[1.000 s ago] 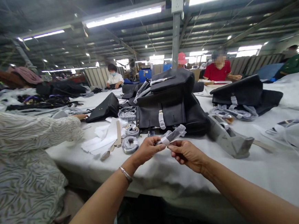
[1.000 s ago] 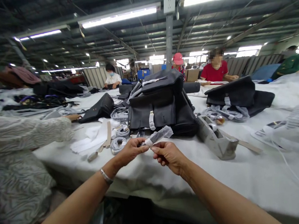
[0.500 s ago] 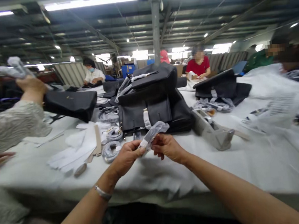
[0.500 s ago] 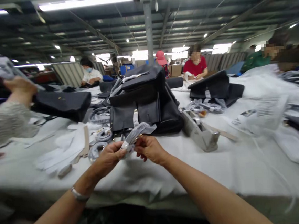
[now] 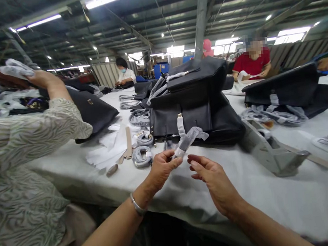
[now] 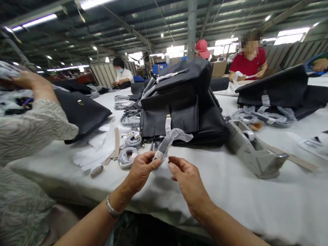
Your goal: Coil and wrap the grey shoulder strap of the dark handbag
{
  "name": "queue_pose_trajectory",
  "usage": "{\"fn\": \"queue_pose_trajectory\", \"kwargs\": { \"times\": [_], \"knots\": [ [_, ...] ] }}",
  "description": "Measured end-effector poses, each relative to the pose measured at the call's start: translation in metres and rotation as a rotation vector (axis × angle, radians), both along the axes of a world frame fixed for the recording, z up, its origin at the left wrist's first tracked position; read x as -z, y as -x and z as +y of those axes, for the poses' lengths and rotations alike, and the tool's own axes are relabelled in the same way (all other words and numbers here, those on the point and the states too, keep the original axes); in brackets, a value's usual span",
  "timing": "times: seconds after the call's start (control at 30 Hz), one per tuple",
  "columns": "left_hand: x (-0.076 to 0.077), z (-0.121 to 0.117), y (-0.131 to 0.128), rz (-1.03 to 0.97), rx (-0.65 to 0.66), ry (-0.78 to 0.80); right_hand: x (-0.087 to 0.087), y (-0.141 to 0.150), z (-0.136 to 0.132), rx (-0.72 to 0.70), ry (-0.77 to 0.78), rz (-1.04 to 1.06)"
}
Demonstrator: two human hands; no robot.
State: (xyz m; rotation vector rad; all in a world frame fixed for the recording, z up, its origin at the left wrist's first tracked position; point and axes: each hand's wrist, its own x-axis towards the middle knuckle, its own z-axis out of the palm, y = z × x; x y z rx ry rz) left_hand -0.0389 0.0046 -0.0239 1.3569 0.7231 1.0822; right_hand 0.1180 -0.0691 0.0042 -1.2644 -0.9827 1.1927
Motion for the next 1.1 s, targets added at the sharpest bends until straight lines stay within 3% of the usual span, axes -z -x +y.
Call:
{"fn": "queue_pose_trajectory", "kwargs": {
  "times": [0.17, 0.27, 0.4, 0.6, 0.8, 0.93, 1.0, 1.1],
  "knots": [
    [-0.003, -0.011, -0.007, 0.301, -0.135, -0.295, -0.009, 0.022, -0.002, 0.026, -0.042, 0.059],
    [0.007, -0.012, -0.004, 0.418, -0.196, -0.423, -0.005, 0.029, 0.002, 0.031, -0.08, 0.151],
    [0.025, -0.012, -0.003, 0.528, -0.162, -0.56, 0.002, 0.028, 0.003, 0.065, -0.021, 0.327],
    [0.032, -0.013, -0.01, 0.569, -0.106, -0.49, 0.019, 0.022, 0.008, 0.057, 0.017, 0.369],
    [0.025, -0.021, -0.013, 0.63, -0.055, -0.527, 0.03, 0.012, 0.01, -0.106, -0.022, 0.224],
    [0.004, -0.034, -0.016, 0.963, -0.032, -0.667, 0.02, -0.015, -0.003, -0.339, 0.054, 0.154],
    [-0.006, -0.044, -0.024, 1.154, -0.026, -0.759, 0.019, -0.041, -0.017, -0.328, 0.11, 0.001],
    [-0.007, -0.057, -0.042, 1.329, -0.041, -0.92, 0.03, -0.094, -0.041, -0.292, 0.15, -0.524]
  ]
}}
